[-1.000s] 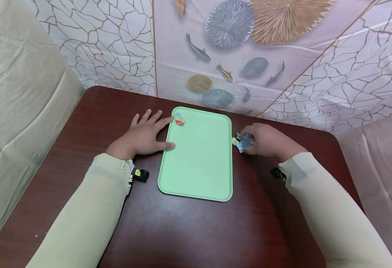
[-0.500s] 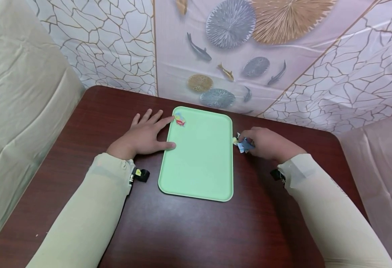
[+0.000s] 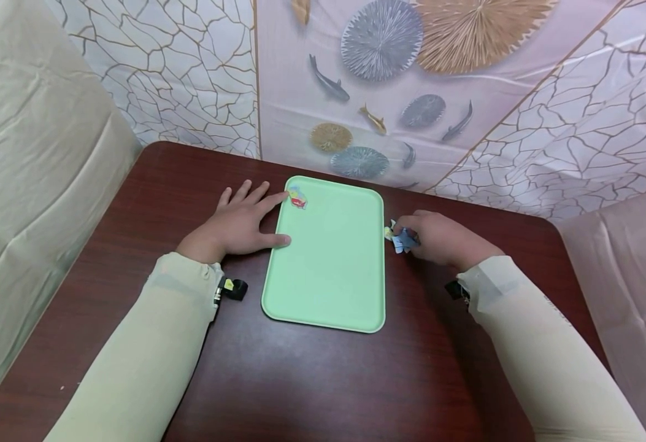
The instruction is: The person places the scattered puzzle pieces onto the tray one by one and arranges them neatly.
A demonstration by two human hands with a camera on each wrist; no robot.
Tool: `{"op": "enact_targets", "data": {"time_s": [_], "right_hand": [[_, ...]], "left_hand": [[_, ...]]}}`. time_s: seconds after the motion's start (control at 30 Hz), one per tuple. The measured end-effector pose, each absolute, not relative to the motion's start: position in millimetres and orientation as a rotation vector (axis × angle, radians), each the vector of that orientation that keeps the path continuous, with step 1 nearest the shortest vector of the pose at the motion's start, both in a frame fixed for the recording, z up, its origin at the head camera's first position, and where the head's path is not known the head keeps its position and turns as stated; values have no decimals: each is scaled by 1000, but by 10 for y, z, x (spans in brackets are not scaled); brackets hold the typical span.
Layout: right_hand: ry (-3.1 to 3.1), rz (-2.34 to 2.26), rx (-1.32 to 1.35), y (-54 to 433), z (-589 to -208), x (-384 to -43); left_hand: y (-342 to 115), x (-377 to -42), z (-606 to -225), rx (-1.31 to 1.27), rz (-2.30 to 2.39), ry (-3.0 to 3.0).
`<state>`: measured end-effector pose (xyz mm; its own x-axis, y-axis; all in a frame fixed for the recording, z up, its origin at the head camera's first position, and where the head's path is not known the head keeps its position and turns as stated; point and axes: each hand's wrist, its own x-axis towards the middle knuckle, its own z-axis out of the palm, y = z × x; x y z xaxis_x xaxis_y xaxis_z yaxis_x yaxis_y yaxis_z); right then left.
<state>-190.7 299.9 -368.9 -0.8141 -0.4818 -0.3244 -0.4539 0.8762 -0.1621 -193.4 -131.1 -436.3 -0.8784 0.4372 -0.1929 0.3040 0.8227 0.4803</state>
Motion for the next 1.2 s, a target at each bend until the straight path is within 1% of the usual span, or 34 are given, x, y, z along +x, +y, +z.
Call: {"op": "enact_targets", "data": {"time_s": [0.2, 0.73, 1.2], "right_hand": [[2682, -118, -678, 3012, -3675, -1905], [2712, -175, -733, 2983, -3650, -1916], [2826, -319, -747, 2892, -3674, -1945]], "left_hand": [[-1315, -1927, -4357, 565, 648, 2708], [-1306, -1920, -4353, 560, 648, 2707], [-1318, -1928, -4367, 564, 647, 2711]]}}
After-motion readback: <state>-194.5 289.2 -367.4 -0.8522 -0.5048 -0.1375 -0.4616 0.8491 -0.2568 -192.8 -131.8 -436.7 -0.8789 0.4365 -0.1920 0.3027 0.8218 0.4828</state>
